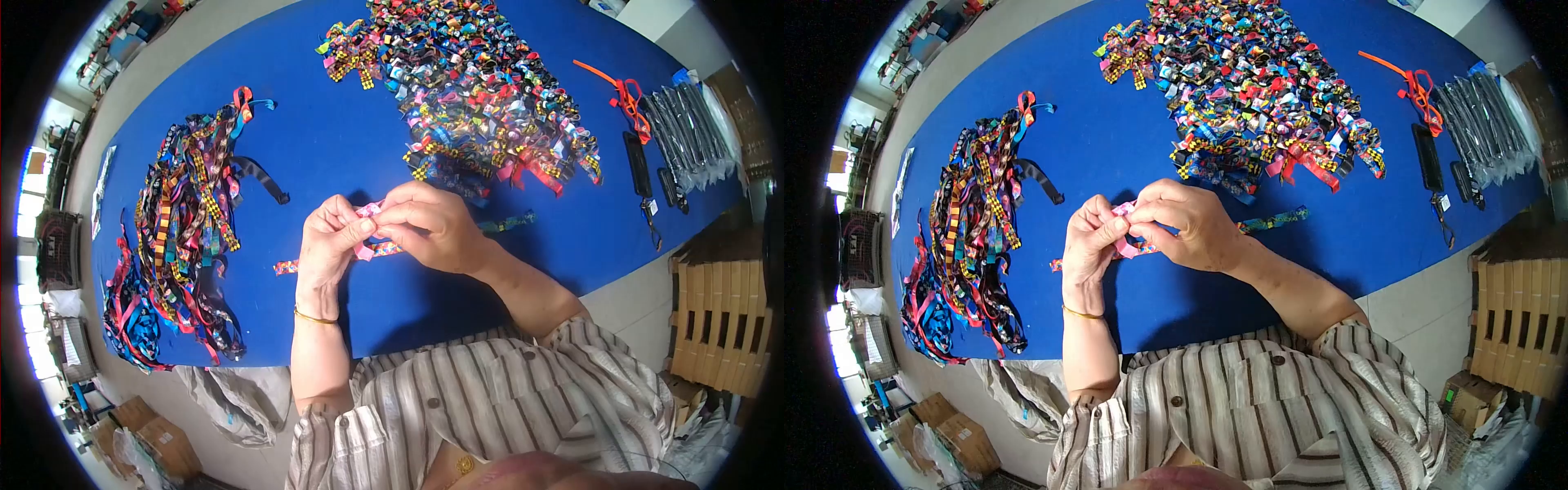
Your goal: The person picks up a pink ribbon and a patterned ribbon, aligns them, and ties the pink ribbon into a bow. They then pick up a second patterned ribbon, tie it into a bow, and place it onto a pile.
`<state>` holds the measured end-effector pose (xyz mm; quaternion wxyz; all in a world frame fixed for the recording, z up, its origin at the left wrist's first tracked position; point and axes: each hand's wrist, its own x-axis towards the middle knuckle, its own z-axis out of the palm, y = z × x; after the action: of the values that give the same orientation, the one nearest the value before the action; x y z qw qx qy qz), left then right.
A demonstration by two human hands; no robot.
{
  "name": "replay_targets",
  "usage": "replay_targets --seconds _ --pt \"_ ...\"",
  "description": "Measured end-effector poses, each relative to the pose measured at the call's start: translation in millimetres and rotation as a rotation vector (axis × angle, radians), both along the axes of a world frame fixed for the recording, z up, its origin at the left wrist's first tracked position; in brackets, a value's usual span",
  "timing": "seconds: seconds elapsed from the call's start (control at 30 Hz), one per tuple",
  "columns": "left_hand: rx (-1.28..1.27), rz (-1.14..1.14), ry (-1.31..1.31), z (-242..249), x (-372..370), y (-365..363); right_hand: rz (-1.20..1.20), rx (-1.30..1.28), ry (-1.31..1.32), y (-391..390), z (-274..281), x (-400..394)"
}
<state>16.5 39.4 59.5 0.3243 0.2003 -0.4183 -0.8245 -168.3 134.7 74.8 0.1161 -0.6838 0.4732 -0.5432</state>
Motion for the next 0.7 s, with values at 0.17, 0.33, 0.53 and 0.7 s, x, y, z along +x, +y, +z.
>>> replay_targets --seconds 0.17,0.33,0.53,0.7 --pt "-0.036 0.039 -0.05 1 -2 2 -0.002 0.101 -0.046 3 5 2" --pt "-0.152 0.025 -0.081 -1 1 6 0.042 0.22 -0.115 9 21 4" --pt "-0.257 -0.013 -0.161 3 6 6 0.154 0.178 -0.03 3 13 -1" --pt "-0.295 -0.003 -0.163 6 3 7 0.189 0.272 -0.141 5 18 -8"
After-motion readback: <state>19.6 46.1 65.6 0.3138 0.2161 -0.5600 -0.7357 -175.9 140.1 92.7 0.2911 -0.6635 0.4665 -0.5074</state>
